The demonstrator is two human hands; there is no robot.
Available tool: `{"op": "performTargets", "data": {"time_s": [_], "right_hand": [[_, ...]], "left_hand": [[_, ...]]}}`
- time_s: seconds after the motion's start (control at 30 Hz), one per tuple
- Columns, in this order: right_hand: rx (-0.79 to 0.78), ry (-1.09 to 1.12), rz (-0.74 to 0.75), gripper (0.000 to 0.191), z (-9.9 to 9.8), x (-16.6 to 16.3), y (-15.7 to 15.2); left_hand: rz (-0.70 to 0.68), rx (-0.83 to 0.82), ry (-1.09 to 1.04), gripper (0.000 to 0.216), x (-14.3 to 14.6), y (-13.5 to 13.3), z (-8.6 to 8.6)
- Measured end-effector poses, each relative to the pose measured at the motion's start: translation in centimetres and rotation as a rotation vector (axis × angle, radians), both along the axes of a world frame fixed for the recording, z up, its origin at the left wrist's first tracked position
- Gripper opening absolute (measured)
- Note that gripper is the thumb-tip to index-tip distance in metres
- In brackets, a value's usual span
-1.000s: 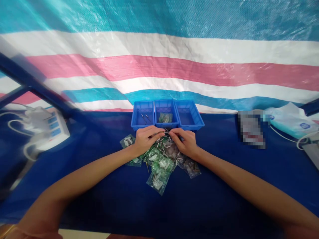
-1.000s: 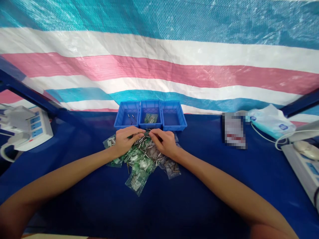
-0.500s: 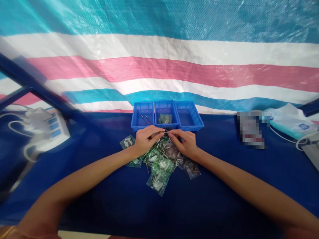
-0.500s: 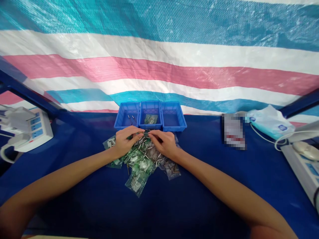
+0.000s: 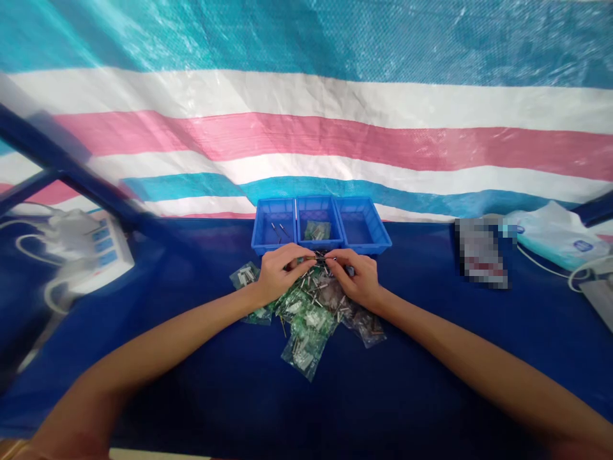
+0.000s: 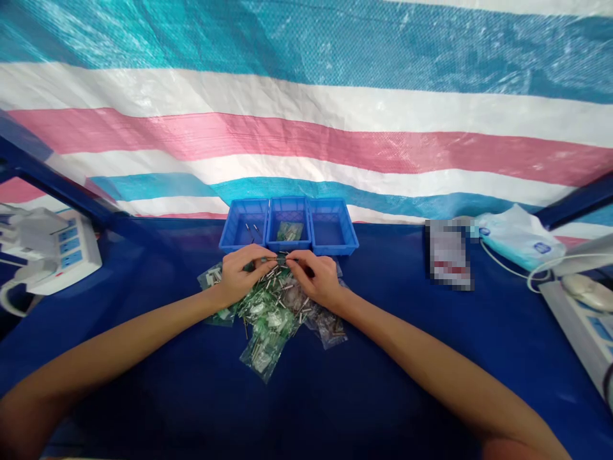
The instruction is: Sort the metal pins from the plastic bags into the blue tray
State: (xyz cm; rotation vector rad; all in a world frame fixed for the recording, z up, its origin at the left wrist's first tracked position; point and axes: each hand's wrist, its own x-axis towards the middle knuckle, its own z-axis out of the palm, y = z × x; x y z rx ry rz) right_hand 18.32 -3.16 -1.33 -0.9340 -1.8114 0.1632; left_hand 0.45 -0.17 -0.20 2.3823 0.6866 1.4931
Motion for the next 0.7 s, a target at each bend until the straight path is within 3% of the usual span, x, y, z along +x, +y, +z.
{"op": "performTargets", "data": {"time_s": [0.7], "right_hand": [[0.017,0.010,-0.013,0.009,-0.55,0.03,0.27]], "left_hand": [[-0.011,0.029,0.040,0.007,0.09,0.13,-0.20]]}}
